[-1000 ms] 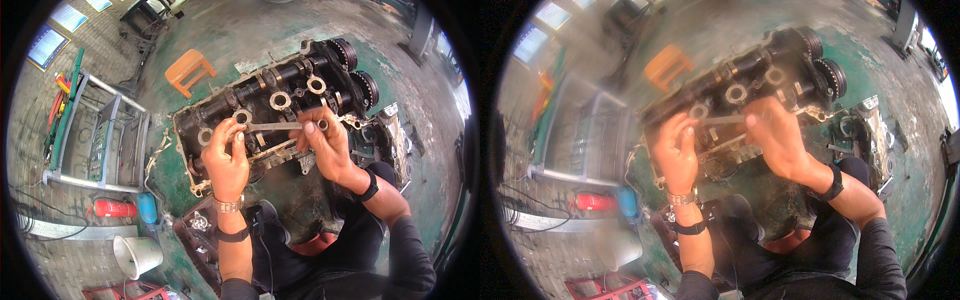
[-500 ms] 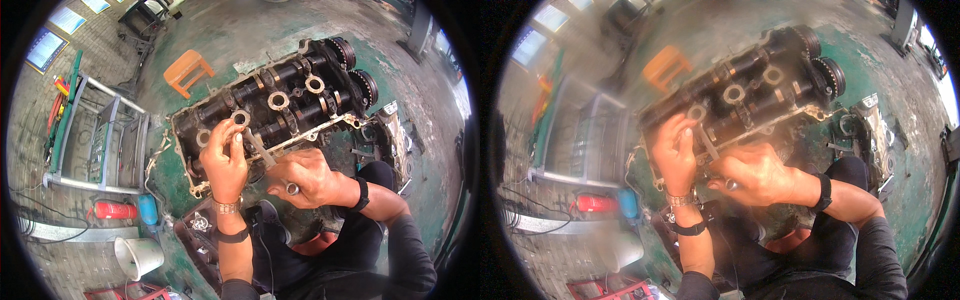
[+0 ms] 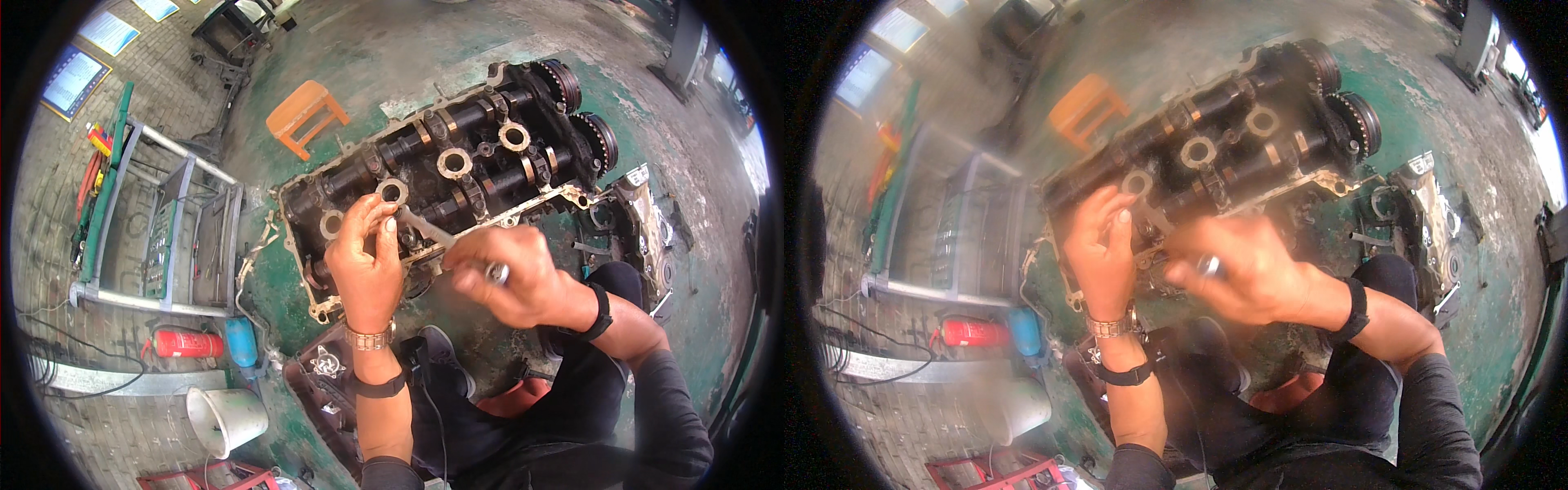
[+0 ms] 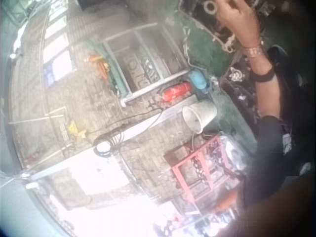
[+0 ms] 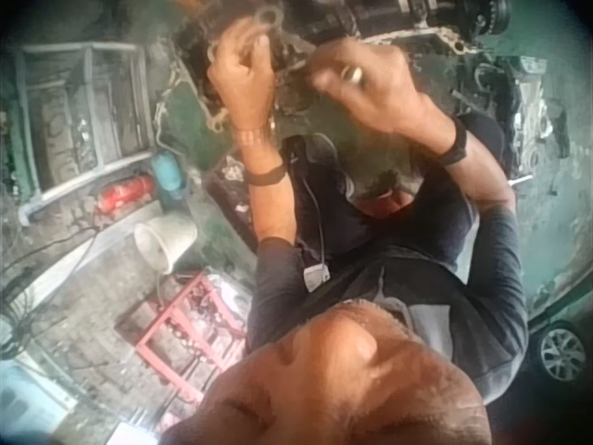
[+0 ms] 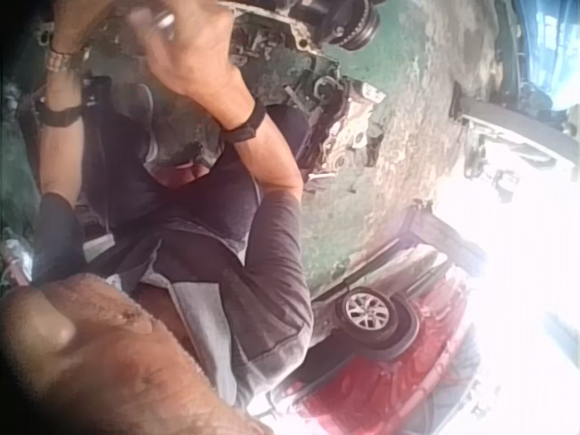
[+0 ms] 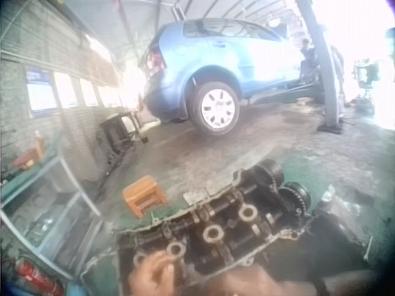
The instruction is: The person uses a wrench to loosen and remove bolts from a camshaft cap within an engine block, repeatedly fitting the wrench onto the bolts and turning them.
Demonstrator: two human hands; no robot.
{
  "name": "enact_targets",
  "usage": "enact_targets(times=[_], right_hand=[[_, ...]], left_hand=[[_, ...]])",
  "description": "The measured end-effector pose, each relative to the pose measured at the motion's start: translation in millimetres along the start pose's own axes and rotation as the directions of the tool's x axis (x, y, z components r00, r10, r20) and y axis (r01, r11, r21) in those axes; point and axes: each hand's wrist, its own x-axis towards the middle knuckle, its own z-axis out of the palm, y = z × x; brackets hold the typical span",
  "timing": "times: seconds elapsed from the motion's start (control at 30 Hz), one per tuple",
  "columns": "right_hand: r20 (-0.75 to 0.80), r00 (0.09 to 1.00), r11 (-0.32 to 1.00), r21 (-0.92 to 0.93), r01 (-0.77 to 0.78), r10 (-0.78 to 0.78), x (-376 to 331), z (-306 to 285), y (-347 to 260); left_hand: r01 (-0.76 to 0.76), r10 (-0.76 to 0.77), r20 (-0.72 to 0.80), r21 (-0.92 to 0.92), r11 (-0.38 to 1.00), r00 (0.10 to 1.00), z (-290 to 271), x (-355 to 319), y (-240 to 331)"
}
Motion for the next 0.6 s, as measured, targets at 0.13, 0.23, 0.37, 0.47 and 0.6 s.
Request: enact_targets(times=[0.13, 0.23, 0.37, 0.47, 0.6], right_hand=[[-0.066, 0.910, 0.854, 0.379, -0.356, 0.409, 6, -11, -1], [-0.081, 0.845, 0.756, 0.497, -0.425, 0.528, 10, -12, 3], [-0.063, 0.813, 0.704, 0.542, -0.459, 0.579, 12, -12, 4], [-0.068, 0.811, 0.717, 0.514, -0.471, 0.581, 9, -13, 2], [-0.036, 0.791, 0.694, 0.506, -0.513, 0.611, 8, -19, 0]], left_hand=[[-0.030, 0.030, 0.001, 0.019, 0.999, 1.000, 0, 1, 3], [-0.030, 0.030, 0.011, 0.021, 0.999, 0.999, 0, 2, 4], [-0.041, 0.040, 0.011, 0.062, 0.997, 0.999, -1, 2, 4], [-0.037, 0.037, 0.007, 0.051, 0.998, 0.999, 1, 2, 6], [0.044, -0.045, 0.031, 0.026, 0.999, 0.999, 6, 0, 2]])
